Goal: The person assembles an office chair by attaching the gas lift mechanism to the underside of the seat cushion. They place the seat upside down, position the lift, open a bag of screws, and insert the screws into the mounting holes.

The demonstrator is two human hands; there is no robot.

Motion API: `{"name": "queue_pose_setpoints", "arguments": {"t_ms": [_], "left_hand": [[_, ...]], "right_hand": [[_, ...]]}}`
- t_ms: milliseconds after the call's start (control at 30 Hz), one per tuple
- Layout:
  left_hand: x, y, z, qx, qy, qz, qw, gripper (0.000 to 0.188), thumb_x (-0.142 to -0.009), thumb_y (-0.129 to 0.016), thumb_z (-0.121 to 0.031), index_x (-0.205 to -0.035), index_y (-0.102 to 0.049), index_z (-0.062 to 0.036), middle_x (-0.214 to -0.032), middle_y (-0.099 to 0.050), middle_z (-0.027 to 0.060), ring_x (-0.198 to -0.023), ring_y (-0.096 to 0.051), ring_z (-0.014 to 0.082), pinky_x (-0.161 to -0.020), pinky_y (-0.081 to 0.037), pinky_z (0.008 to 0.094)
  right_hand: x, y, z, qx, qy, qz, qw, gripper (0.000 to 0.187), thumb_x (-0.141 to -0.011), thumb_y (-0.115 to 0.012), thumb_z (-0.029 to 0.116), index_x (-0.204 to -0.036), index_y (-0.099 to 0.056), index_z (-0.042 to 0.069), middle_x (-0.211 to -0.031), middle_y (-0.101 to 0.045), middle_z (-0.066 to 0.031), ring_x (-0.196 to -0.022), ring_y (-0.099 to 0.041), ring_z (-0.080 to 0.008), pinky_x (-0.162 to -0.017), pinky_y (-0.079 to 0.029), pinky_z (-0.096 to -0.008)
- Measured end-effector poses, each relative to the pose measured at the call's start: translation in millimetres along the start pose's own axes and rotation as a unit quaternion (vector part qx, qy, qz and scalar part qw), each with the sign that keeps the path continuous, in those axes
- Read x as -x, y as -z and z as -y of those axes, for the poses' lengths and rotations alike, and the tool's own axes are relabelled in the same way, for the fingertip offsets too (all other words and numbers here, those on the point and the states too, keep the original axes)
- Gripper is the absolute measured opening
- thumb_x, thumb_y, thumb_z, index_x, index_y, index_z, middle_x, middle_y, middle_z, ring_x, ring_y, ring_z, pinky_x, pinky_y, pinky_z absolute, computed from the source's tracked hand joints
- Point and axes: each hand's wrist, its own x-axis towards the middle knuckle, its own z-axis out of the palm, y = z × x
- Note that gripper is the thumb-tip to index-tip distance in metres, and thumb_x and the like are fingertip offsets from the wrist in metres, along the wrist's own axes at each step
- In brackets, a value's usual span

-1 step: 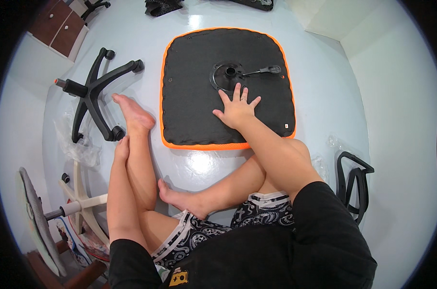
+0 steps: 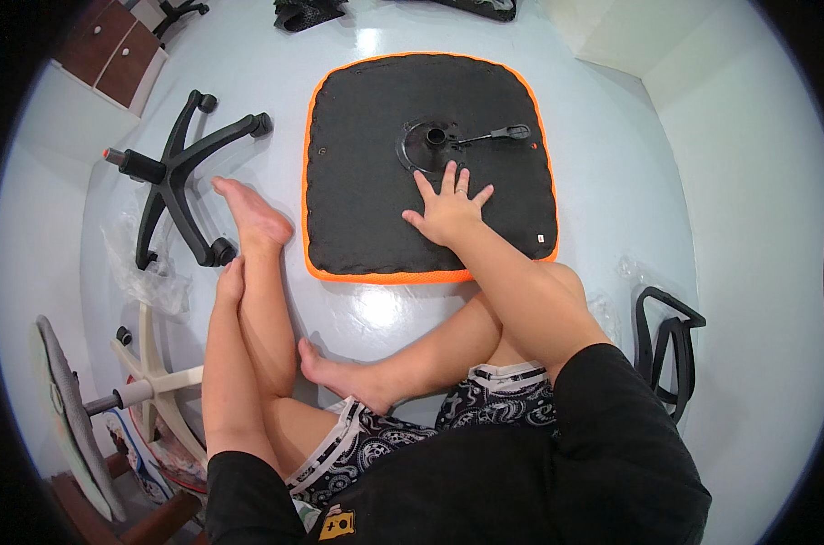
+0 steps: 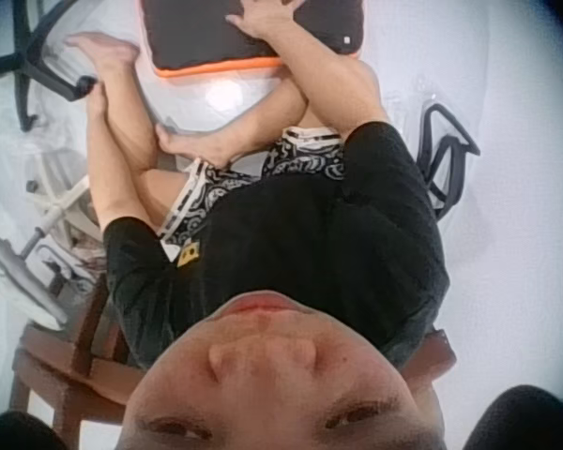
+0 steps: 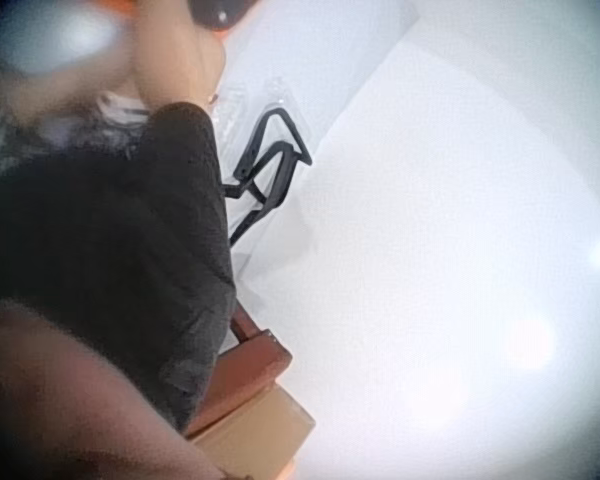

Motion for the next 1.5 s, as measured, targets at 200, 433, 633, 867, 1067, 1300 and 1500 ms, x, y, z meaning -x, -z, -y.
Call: {"name": "queue_pose_setpoints", "arguments": {"t_ms": [200, 433, 633, 867, 1067, 1300, 1500], "left_hand": [[-4, 2, 6, 0.050, -0.002, 0.022, 0.998, 0.055, -0.091, -0.049, -0.040, -0.116, -0.062, 0.0065, -0.111, -0.066, 0.0159, -0.104, -0.059, 0.0213, -0.092, -0.043, 0.0320], [2, -9, -2, 0.081, -0.021, 0.029, 0.996, 0.053, -0.092, -0.049, -0.038, -0.115, -0.063, 0.0075, -0.109, -0.066, 0.0150, -0.101, -0.060, 0.0197, -0.090, -0.044, 0.0307], [-8, -1, 12, 0.094, 0.007, 0.020, 0.995, 0.052, -0.092, -0.050, -0.038, -0.115, -0.062, 0.0073, -0.110, -0.066, 0.0144, -0.102, -0.060, 0.0196, -0.090, -0.044, 0.0307], [-13, 0, 17, 0.105, 0.017, 0.040, 0.993, 0.054, -0.092, -0.049, -0.039, -0.118, -0.061, 0.0068, -0.113, -0.065, 0.0148, -0.103, -0.059, 0.0201, -0.092, -0.043, 0.0307], [-2, -8, 0, 0.070, 0.029, 0.021, 0.997, 0.056, -0.092, -0.048, -0.040, -0.119, -0.061, 0.0070, -0.113, -0.065, 0.0151, -0.104, -0.058, 0.0208, -0.092, -0.042, 0.0311], [11, -13, -18, 0.079, 0.024, 0.028, 0.996, 0.054, -0.092, -0.049, -0.039, -0.118, -0.061, 0.0066, -0.112, -0.065, 0.0140, -0.103, -0.059, 0.0199, -0.092, -0.043, 0.0305], [3, -1, -3, 0.116, 0.033, 0.028, 0.992, 0.051, -0.093, -0.050, -0.037, -0.117, -0.061, 0.0062, -0.109, -0.065, 0.0119, -0.099, -0.059, 0.0183, -0.089, -0.044, 0.0292]], "right_hand": [[3, 0, 1, 0.019, -0.017, 0.023, 0.999, 0.078, -0.092, -0.045, 0.060, -0.154, -0.013, 0.026, -0.158, -0.001, -0.0231, -0.145, -0.005, -0.0445, -0.106, -0.007, -0.0731], [-3, -3, 0, 0.018, -0.018, -0.001, 1.000, 0.077, -0.092, -0.044, 0.061, -0.154, -0.013, 0.026, -0.158, -0.001, -0.0229, -0.145, -0.007, -0.0445, -0.105, -0.008, -0.0737], [4, 1, 4, 0.019, -0.024, 0.016, 0.999, 0.080, -0.092, -0.041, 0.063, -0.154, -0.013, 0.022, -0.158, -0.003, -0.0236, -0.145, -0.006, -0.0435, -0.105, -0.008, -0.0737], [3, -1, 6, 0.032, -0.026, 0.011, 0.999, 0.080, -0.092, -0.039, 0.063, -0.154, -0.013, 0.021, -0.158, -0.004, -0.0240, -0.146, -0.006, -0.0421, -0.105, -0.007, -0.0743], [3, -1, 3, 0.036, -0.028, 0.013, 0.999, 0.079, -0.093, -0.039, 0.063, -0.154, -0.014, 0.021, -0.158, -0.005, -0.0231, -0.146, -0.008, -0.0412, -0.104, -0.007, -0.0757], [3, -1, 1, 0.043, -0.030, 0.015, 0.999, 0.078, -0.093, -0.039, 0.063, -0.154, -0.015, 0.021, -0.158, -0.005, -0.0229, -0.146, -0.009, -0.0412, -0.104, -0.008, -0.0752], [3, 0, 10, 0.066, -0.021, 0.000, 0.998, 0.078, -0.092, -0.041, 0.063, -0.154, -0.018, 0.021, -0.157, -0.010, -0.0234, -0.144, -0.015, -0.0414, -0.104, -0.008, -0.0751]]}}
